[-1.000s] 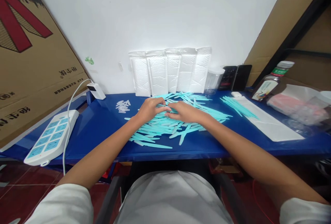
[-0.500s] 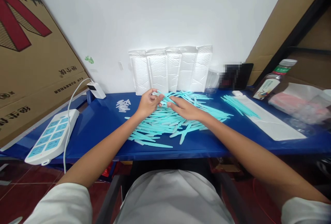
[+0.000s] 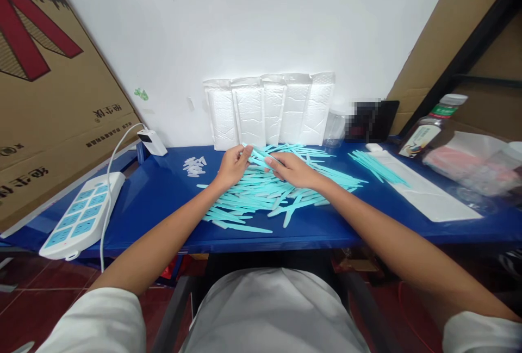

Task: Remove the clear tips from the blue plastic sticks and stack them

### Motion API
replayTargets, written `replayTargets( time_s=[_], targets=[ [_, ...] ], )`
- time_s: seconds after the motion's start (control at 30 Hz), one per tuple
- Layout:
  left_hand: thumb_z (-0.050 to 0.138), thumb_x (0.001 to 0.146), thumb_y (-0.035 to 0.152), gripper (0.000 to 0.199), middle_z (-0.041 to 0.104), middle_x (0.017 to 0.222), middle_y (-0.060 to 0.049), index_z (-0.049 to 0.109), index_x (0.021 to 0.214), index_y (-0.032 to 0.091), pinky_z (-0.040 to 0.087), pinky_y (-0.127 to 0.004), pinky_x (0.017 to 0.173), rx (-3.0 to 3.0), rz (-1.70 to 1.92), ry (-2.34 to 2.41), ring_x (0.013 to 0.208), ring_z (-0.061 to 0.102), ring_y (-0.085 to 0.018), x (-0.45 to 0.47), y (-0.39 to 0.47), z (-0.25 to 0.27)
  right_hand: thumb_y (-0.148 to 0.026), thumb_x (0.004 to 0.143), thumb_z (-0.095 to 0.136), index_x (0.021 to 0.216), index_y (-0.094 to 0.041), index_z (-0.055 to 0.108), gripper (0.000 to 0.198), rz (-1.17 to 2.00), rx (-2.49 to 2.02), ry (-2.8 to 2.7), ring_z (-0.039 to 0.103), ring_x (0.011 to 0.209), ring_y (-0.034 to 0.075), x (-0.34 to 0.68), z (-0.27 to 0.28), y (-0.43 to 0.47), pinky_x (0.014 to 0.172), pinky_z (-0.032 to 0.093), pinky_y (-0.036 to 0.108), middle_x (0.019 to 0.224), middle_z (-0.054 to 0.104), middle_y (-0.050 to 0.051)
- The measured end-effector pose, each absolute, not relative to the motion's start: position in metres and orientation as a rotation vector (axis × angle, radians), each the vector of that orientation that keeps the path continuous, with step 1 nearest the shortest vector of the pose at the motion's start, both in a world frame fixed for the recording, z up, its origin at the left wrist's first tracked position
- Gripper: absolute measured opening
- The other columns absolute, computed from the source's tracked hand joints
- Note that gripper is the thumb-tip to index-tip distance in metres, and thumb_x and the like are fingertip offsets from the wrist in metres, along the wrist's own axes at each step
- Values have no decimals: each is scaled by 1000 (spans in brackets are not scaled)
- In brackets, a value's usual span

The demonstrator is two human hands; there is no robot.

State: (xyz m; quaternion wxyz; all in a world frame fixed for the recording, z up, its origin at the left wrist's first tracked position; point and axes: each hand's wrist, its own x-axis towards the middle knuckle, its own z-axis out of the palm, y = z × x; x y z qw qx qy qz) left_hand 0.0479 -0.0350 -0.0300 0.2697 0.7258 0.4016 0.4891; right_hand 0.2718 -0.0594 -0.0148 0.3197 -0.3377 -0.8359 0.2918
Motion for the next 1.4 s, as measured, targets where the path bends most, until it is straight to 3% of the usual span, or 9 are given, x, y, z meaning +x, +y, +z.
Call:
replayTargets(
  time_s=[0.17,0.4,0.63,0.83,1.13,1.4],
  targets=[
    [45,98,82,68,44,50,4,53,71,20,26,-26,45,1929,1322,1052,44,36,-11,47,-33,-30,-70,107,39,89,-16,69,64,785,-895,-2238,53,55,14,274,-12,-60,64,42,27,59,58,-2],
    [54,99,73,64,44,51,4,48,63,20,31,-26,50,1985,1276,1048,48,39,-11,47,-39,-22,-69,108,34,91,-17,68,65,957,-876,-2331,54,49,14,280,-14,-60,62,45,27,55,60,-2],
    [49,101,73,64,44,52,4,49,65,19,30,-26,50,2020,1147,934,49,37,-10,49,-42,-21,-73,105,40,63,-21,48,68,1000,-874,-2260,54,48,14,278,-15,-60,59,44,28,47,55,-2],
    [53,99,74,63,40,50,5,48,67,20,28,-25,46,1948,1109,917,45,34,-10,52,-46,-21,-77,103,40,71,-19,60,70,1193,-822,-2184,56,49,16,274,-14,-65,52,45,29,61,68,2],
    [53,99,74,60,35,48,7,49,71,21,23,-25,42,1850,1078,911,40,29,-9,49,-45,-22,-71,105,44,79,-18,61,62,1232,-753,-2125,57,48,14,272,-11,-66,52,48,28,65,69,1],
    [50,102,70,62,46,53,3,51,67,19,31,-25,48,1970,1227,979,49,39,-11,50,-46,-18,-71,103,48,86,-19,60,57,1199,-766,-2041,60,46,15,266,-18,-68,49,50,29,73,74,2]
  ],
)
